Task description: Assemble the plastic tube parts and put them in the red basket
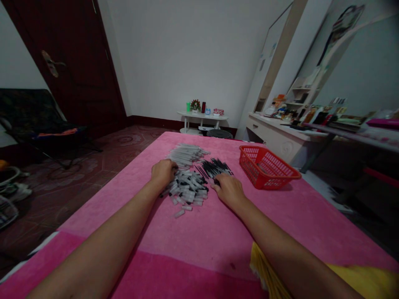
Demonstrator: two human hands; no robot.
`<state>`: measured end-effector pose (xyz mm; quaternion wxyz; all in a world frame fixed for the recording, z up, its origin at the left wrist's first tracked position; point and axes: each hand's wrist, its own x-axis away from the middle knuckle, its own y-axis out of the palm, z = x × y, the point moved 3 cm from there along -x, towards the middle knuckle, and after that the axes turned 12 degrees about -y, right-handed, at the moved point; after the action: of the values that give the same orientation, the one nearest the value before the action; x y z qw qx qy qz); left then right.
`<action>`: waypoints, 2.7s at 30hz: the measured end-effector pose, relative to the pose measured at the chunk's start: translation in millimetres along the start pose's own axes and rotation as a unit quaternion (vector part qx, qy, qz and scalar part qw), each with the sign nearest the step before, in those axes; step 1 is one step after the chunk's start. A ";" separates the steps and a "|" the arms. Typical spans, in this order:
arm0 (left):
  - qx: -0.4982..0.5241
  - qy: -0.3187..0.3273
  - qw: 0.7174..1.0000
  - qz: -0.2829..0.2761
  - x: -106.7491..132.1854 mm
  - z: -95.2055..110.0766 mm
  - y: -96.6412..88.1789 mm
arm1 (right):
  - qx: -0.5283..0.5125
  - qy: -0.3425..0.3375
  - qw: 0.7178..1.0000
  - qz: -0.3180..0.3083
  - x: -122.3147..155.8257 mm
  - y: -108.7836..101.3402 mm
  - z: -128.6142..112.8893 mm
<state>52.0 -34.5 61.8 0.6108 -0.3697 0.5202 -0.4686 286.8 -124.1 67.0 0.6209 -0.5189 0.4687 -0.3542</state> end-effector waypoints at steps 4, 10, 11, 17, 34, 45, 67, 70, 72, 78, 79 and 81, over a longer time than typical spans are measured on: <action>-0.002 0.042 0.998 0.041 2.1 4.4 -1.8 | 0.020 0.017 1.000 0.002 -2.7 -0.1 -4.7; 0.010 0.034 0.998 0.051 4.4 6.2 -3.0 | 0.023 0.041 0.999 0.006 0.4 -0.1 -2.5; 0.016 0.038 0.998 0.055 4.8 6.6 -3.5 | 0.018 0.043 0.999 0.012 1.7 -0.1 -0.8; 0.058 0.040 0.994 0.079 6.1 5.3 -5.8 | -0.042 0.039 0.997 0.053 8.2 -3.9 9.8; 0.094 0.072 0.990 0.073 4.9 5.4 -3.7 | -0.043 0.041 0.997 0.052 7.7 -5.0 13.0; 0.053 0.186 0.979 0.064 14.7 26.5 -14.4 | -0.013 -0.015 0.994 0.104 6.6 -19.7 6.8; 0.467 0.031 0.874 0.128 8.4 19.1 1.6 | -0.171 -0.064 0.981 0.072 1.3 3.7 -13.4; 0.420 0.079 0.894 0.137 11.4 21.6 1.0 | -0.175 -0.066 0.979 0.079 2.5 3.6 -13.3; 0.380 0.111 0.907 0.145 14.0 23.6 -0.3 | -0.197 -0.066 0.973 0.101 2.8 4.8 -10.1; 0.262 0.215 0.927 0.162 24.4 33.5 -7.4 | -0.405 -0.015 0.897 0.176 -3.1 15.6 8.2; 0.245 0.230 0.928 0.160 26.3 35.7 -8.6 | -0.466 0.015 0.867 0.178 -4.2 18.3 10.5; 0.211 0.259 0.930 0.155 30.0 40.4 -10.7 | -0.576 0.067 0.795 0.176 -5.2 22.6 12.2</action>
<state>90.2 -67.8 70.7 0.5840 -0.0131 0.5998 -0.5469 295.8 -110.7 46.3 0.2261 -0.6638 0.7102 0.0627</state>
